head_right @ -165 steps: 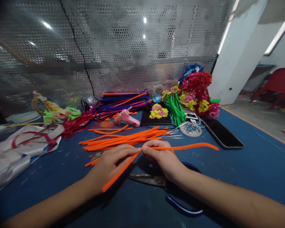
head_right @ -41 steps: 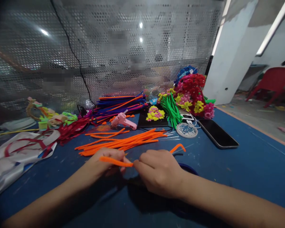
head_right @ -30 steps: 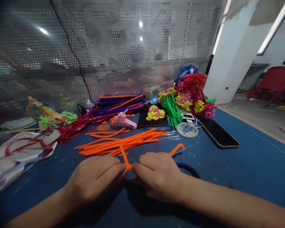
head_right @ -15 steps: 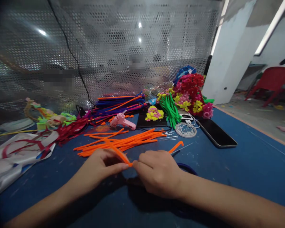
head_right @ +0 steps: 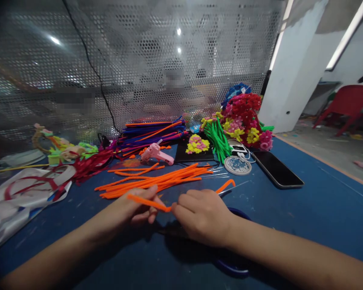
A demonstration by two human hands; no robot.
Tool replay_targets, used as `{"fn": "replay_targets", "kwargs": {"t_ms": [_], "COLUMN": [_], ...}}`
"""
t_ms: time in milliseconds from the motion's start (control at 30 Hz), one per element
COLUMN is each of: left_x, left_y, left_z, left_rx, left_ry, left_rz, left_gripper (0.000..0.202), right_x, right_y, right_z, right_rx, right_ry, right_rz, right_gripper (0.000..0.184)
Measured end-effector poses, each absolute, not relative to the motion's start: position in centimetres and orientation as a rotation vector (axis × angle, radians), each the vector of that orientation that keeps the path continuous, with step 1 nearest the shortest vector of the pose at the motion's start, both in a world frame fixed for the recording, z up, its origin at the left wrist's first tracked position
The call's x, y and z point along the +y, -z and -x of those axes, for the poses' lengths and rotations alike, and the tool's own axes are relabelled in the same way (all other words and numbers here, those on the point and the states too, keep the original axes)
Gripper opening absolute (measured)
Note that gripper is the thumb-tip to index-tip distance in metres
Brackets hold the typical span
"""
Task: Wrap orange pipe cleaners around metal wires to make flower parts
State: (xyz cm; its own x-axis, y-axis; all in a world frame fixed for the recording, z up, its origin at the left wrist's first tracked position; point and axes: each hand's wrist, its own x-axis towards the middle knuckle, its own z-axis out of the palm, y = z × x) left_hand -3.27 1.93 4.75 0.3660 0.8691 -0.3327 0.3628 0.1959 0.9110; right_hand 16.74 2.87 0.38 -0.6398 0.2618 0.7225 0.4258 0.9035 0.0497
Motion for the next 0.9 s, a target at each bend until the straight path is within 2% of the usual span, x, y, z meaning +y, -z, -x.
{"fn": "replay_targets", "kwargs": {"t_ms": [100,200,300,367,433,533,667,800,900], "left_x": [1.8,1.1,0.3,0.2,0.3,0.9,1.5,1.2,0.6], "left_y": [-4.5,-4.6,-4.5,-4.4,-4.4,-4.7,-5.1,-5.0,-4.6], "left_z": [3.5,3.6,3.6,3.5,3.4,3.2,3.0,2.9,3.3], "left_rx": [1.204,1.265,1.27,1.296,1.389,1.362,1.172,1.253,1.295], "left_ry": [-0.383,-0.406,-0.594,-0.647,-0.555,-0.335,-0.34,-0.507,-0.747], "left_rz": [-1.529,-2.012,-2.692,-2.846,-2.646,-2.012,-1.421,-1.419,-1.902], "left_gripper": [0.035,0.021,0.024,0.028,0.031,0.035,0.024,0.02,0.017], "right_x": [2.5,2.4,2.4,2.3,2.2,1.8,1.6,2.0,2.4], "right_y": [-0.4,-0.4,-0.5,-0.6,-0.8,-1.0,-1.2,-1.1,-0.9], "right_z": [-16.7,-16.6,-16.5,-16.6,-16.8,-17.0,-17.1,-17.0,-16.8], "right_rx": [-2.327,-2.337,-2.297,-2.28,-2.291,-2.318,-2.338,-2.29,-2.26], "right_ry": [0.317,0.28,0.216,0.221,0.265,0.341,0.401,0.325,0.15], "right_rz": [0.441,0.455,0.491,0.485,0.456,0.418,0.374,0.439,0.548], "right_gripper": [0.023,0.024,0.026,0.025,0.024,0.022,0.021,0.019,0.021]}}
